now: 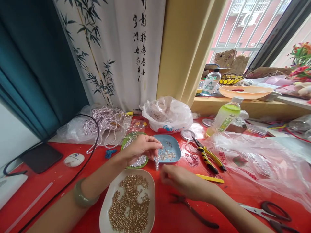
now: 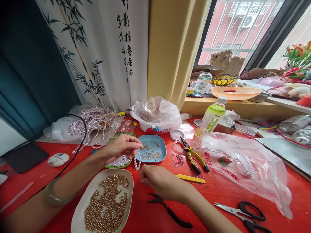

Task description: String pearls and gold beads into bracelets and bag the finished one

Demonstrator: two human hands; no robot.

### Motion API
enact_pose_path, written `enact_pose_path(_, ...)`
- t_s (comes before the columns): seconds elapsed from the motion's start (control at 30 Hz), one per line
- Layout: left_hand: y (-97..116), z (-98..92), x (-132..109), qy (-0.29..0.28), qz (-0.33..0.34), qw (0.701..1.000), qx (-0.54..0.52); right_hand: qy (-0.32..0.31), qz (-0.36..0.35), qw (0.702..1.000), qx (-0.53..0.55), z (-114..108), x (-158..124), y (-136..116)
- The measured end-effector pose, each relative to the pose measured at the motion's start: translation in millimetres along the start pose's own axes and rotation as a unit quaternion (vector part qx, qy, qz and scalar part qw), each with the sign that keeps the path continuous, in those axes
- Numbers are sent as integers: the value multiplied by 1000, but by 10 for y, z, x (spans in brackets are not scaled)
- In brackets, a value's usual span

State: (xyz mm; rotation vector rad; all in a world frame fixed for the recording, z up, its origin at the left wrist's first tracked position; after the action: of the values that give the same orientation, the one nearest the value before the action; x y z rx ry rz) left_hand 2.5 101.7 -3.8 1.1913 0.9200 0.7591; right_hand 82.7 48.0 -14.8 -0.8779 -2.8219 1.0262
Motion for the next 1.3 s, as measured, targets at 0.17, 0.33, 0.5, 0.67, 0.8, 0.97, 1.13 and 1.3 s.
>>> enact_pose_path(0.17,-6,-16,-8,1,-1,1000,11,-15,-48,999,10,13,7,-51)
enact_pose_path(0.33,-23,-5,7,-5,1,1000,23,-27,-84,994,-70,214,69,-63)
enact_pose_path(0.5,-31,4,13,-9,0,1000,25,-12,-89,989,-120,236,67,-88)
enact_pose_path(0.67,-19,0,13,-6,4,1000,28,-9,-71,995,-64,65,2,-87)
enact_pose_path(0.8,-20,4,11,-7,0,999,31,15,-4,1000,-21,-52,-14,62)
enact_pose_path(0.97,-16,11,5,-11,2,999,37,67,45,997,5,-168,-24,186)
enact_pose_path(1.13,-17,13,8,-8,2,999,49,90,44,992,-80,-310,-70,148)
enact_pose_path(1.3,-32,17,10,-11,0,999,52,81,142,954,-252,-272,-112,157)
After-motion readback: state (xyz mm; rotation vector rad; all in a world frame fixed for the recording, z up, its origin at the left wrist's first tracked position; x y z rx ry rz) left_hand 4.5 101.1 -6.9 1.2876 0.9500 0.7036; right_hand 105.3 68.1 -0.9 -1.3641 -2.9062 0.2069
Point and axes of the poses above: each hand's wrist, its own x-axis towards the middle knuckle, its own z-axis out of the palm, y = z × x, the point moved 9 cm from there along x, towards the middle knuckle, and after that the axes turned 6 degrees about -y, right-handed, at the moved point
